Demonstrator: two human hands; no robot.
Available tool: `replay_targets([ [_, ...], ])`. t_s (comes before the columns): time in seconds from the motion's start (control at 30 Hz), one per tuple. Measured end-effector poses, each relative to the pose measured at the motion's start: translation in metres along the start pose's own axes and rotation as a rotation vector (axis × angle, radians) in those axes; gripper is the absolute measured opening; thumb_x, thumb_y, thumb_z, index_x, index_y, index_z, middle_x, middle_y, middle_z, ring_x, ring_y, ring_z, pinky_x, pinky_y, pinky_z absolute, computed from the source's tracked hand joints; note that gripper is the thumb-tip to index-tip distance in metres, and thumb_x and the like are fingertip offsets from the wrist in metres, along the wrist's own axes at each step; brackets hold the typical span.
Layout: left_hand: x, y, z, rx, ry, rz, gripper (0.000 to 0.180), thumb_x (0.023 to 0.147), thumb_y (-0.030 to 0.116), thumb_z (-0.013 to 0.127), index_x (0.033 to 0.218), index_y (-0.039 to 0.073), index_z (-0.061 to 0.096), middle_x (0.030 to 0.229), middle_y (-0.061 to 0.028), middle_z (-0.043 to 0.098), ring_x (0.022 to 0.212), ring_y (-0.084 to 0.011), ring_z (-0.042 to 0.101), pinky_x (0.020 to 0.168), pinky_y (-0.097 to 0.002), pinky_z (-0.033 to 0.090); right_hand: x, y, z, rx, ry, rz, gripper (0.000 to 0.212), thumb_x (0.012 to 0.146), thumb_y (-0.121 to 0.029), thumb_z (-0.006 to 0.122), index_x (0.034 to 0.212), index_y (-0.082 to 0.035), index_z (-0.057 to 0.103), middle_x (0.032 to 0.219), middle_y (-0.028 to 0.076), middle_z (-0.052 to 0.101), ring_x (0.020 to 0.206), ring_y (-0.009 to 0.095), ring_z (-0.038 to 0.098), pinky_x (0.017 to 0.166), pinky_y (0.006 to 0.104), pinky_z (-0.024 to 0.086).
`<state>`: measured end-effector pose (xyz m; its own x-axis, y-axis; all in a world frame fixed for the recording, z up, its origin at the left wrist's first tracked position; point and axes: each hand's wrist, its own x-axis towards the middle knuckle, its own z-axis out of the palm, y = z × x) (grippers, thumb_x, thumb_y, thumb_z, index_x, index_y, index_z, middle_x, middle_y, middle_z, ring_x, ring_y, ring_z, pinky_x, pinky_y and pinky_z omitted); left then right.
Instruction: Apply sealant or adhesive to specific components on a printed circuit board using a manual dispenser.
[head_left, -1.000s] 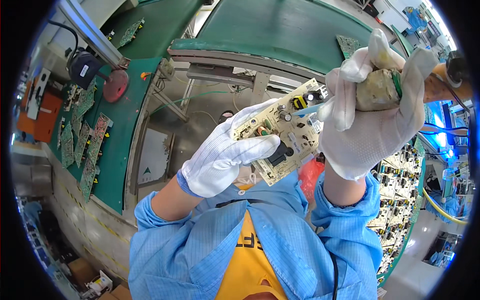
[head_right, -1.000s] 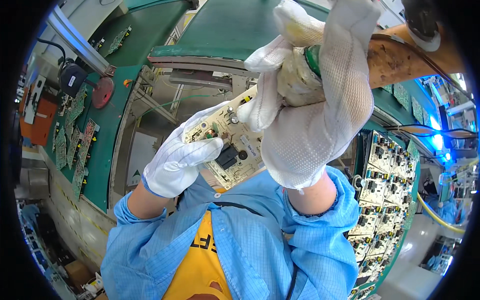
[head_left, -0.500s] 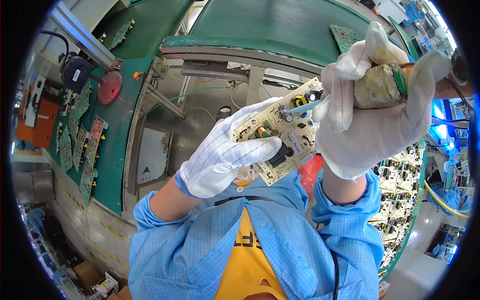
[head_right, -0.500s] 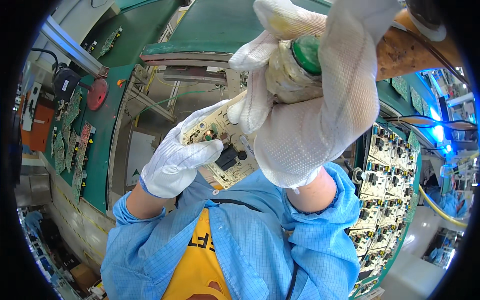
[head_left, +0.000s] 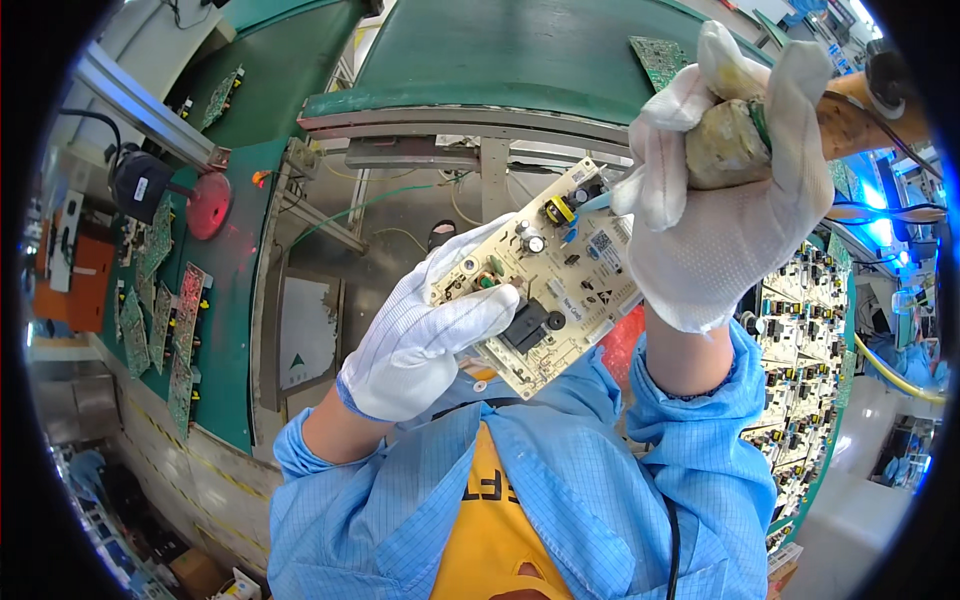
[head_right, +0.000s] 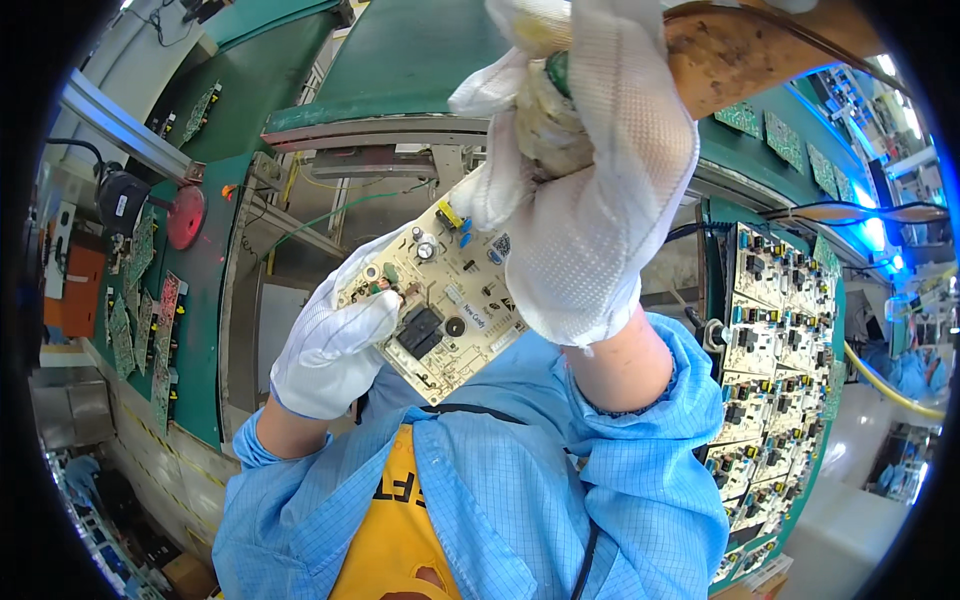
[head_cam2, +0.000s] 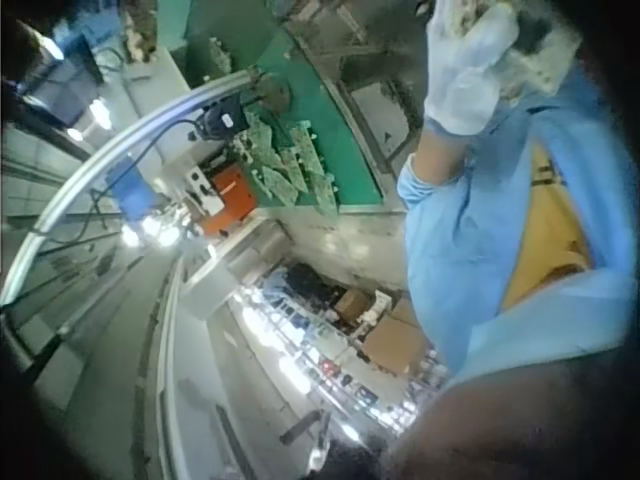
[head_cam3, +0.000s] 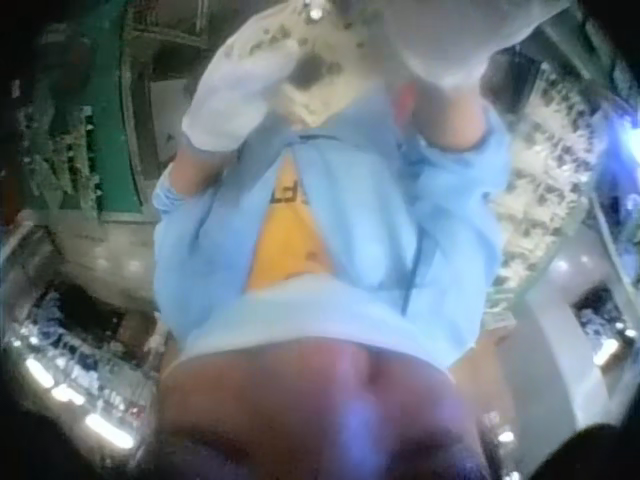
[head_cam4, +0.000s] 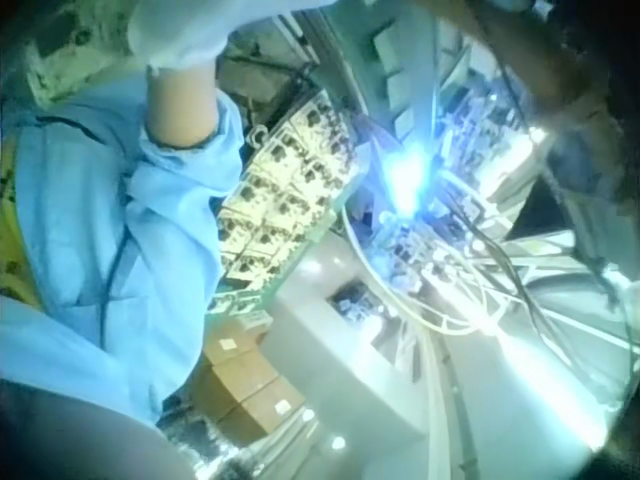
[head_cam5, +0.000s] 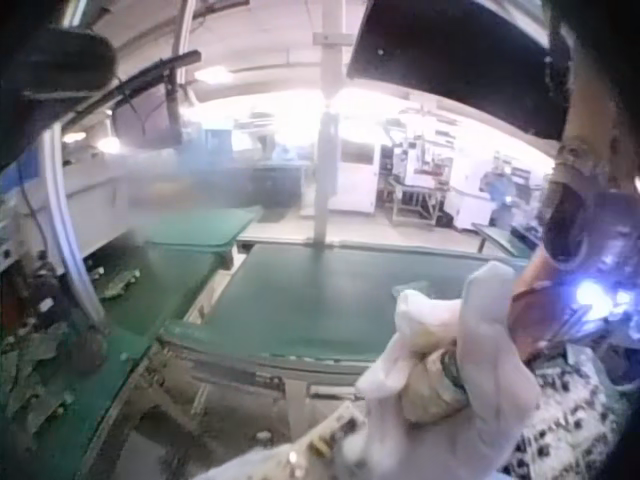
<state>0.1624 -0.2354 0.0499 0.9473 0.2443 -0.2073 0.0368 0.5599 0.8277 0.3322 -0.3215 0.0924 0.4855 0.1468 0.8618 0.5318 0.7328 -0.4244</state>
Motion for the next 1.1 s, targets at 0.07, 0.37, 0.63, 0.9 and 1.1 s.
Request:
replay_targets([
  [0.07,-0.001,0.008,0.006,0.142,-0.013,0.016,0.054,0.086,0.014,0.063,0.133,-0.002,0.043,0.121,-0.0096,0.057,0.108,-0.0156,0.056,0.093,-0.0309,0.046,0.004,0.005,-0.009,-0.092,-0.129,-0.101,0.025,0.097,-0.011,0.042,0.106,0.008,0.058,0.08,0.015,0.06,0.058,0.016,0.054,0.042,0.0225,0.046],
  [0.37,-0.003,-0.01,-0.008,0.197,0.062,0.036,0.05,0.087,0.012,0.063,0.132,0.0,0.045,0.123,-0.0132,0.055,0.11,-0.0203,0.057,0.094,-0.0329,0.046,0.011,-0.024,0.001,-0.055,-0.095,0.232,0.043,0.1,-0.032,0.036,0.102,0.003,0.061,0.073,0.013,0.061,0.047,0.016,0.052,0.04,0.0249,0.044],
  [0.63,-0.005,-0.011,-0.018,0.046,0.068,0.047,0.047,0.09,0.014,0.057,0.132,-0.003,0.043,0.125,-0.0147,0.055,0.112,-0.0209,0.057,0.096,-0.0331,0.046,0.002,-0.025,-0.004,0.05,0.237,0.418,0.048,0.1,-0.038,0.032,0.104,0.002,0.059,0.073,0.011,0.058,0.052,0.015,0.053,0.042,0.0246,0.043],
  [0.9,-0.008,-0.003,-0.012,0.382,-0.024,0.282,0.048,0.095,0.02,0.05,0.133,-0.007,0.04,0.125,-0.0159,0.054,0.113,-0.0205,0.056,0.096,-0.0314,0.046,0.0,-0.018,0.009,-0.595,0.158,0.221,0.051,0.097,-0.044,0.035,0.102,0.0,0.06,0.075,0.011,0.057,0.055,0.014,0.055,0.045,0.0237,0.044],
  [1.1,-0.007,-0.008,-0.012,-0.148,0.0,0.059,0.045,0.097,0.019,0.045,0.132,-0.008,0.04,0.128,-0.0164,0.053,0.115,-0.0201,0.055,0.097,-0.0311,0.045,-0.002,-0.013,-0.007,0.005,0.225,0.348,0.05,0.096,-0.045,0.038,0.101,0.0,0.06,0.074,0.011,0.058,0.052,0.015,0.054,0.044,0.0248,0.045],
])
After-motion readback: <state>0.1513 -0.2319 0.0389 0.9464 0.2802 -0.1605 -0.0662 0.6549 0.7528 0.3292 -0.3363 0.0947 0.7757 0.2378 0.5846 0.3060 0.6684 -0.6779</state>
